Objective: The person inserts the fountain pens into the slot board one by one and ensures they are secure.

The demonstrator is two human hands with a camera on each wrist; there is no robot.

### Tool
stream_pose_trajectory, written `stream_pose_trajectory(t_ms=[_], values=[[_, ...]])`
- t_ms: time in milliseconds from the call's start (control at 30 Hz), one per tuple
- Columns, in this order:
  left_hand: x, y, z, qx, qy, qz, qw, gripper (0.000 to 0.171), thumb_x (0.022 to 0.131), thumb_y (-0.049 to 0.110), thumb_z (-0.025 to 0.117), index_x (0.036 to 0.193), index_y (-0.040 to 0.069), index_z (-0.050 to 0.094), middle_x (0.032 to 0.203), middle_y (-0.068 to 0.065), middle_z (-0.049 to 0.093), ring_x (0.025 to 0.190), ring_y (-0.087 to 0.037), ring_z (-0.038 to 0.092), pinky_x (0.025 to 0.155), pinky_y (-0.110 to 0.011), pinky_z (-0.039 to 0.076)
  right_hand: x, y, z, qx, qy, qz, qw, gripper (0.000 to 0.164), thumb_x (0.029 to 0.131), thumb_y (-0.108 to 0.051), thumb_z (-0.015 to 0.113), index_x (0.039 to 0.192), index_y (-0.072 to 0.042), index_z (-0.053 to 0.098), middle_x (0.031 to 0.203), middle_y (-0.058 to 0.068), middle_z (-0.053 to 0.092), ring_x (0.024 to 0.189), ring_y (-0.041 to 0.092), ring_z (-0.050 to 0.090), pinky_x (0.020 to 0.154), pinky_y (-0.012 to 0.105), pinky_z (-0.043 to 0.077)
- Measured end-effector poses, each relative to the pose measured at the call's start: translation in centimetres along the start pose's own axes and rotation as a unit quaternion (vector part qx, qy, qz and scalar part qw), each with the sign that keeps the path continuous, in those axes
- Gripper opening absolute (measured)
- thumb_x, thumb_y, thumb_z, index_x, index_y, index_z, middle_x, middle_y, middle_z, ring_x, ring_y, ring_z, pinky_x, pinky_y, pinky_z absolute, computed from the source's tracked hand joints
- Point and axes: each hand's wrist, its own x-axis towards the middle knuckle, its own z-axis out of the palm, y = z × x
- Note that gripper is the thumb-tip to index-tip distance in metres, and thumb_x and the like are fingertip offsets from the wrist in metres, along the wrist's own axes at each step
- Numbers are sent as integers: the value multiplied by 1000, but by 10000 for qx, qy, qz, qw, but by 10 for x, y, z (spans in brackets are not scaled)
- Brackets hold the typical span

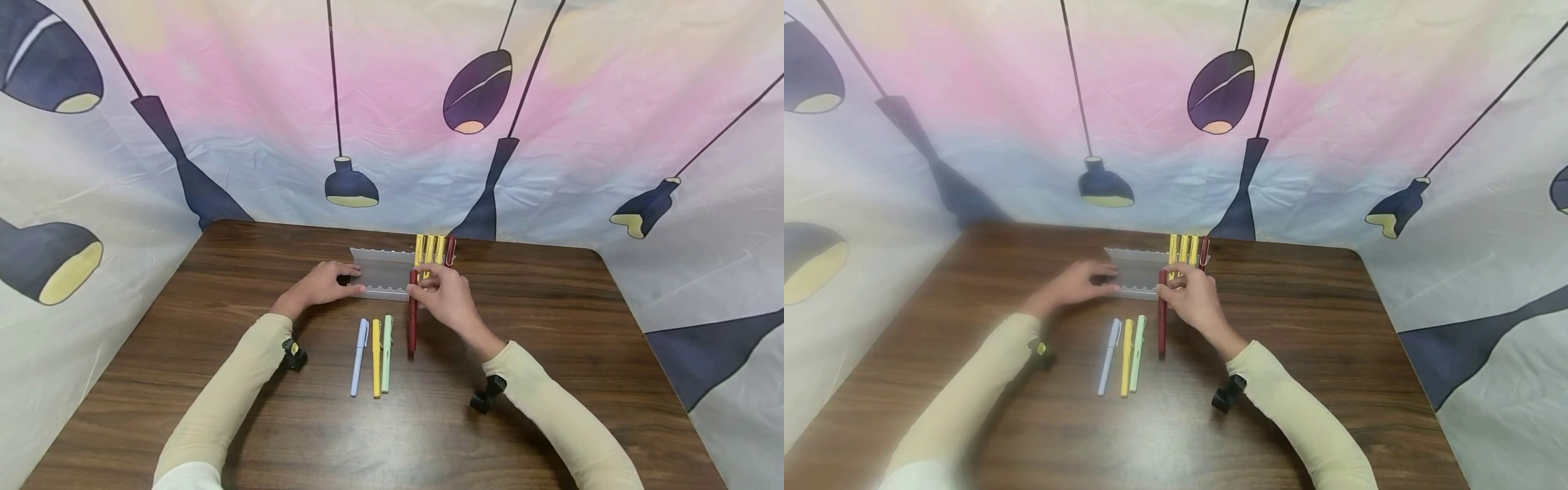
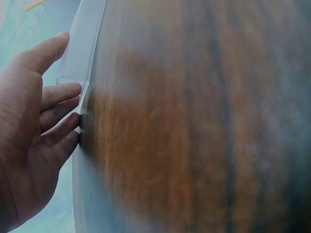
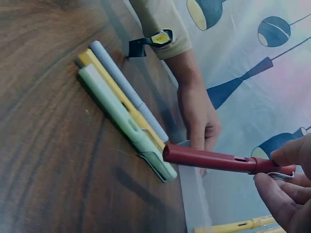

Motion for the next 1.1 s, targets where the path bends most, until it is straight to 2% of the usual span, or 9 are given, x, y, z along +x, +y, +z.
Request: stream_pose_trajectory(t_ms=[133, 300, 600, 867, 1100], values=[[0, -1, 0, -21, 0, -6, 10000, 62, 96, 52, 68, 137, 6, 66, 152, -12, 53, 145, -35, 43, 117, -54, 36, 7, -2, -4, 40, 137, 8, 9999, 33, 91, -21, 80, 121, -10, 70, 94, 10, 78, 72, 23, 75, 61, 32, 59], [0, -1, 1, -28, 14, -3, 10000, 62, 96, 52, 68, 137, 6, 66, 151, -12, 54, 144, -34, 44, 116, -53, 37, 17, -5, -8, -161, 383, -103, 9991, 31, 90, -23, 81, 118, -14, 70, 91, 7, 78, 73, 16, 72, 62, 33, 58], [0, 0, 0, -15, 32, -25, 10000, 60, 96, 50, 69, 136, 5, 66, 151, -12, 54, 144, -35, 44, 117, -54, 36, 36, -8, -13, -57, 678, -299, 9972, 30, 92, -24, 78, 119, -14, 67, 94, 8, 76, 77, 17, 75, 65, 37, 61], [0, -3, 1, 6, 48, 118, 9999, 62, 95, 52, 68, 135, 5, 67, 149, -13, 55, 142, -34, 46, 115, -53, 38, 49, -8, -8, -100, 909, -457, 9948, 28, 94, -28, 77, 117, -16, 67, 98, 9, 76, 80, 19, 74, 63, 38, 59], [1, -4, 2, -92, 49, 31, 9999, 63, 94, 54, 69, 136, 6, 67, 150, -12, 55, 143, -34, 46, 115, -53, 39, 59, -2, -3, -194, 1149, -442, 9922, 29, 95, -28, 75, 120, -16, 65, 96, 9, 76, 77, 19, 73, 59, 36, 55]])
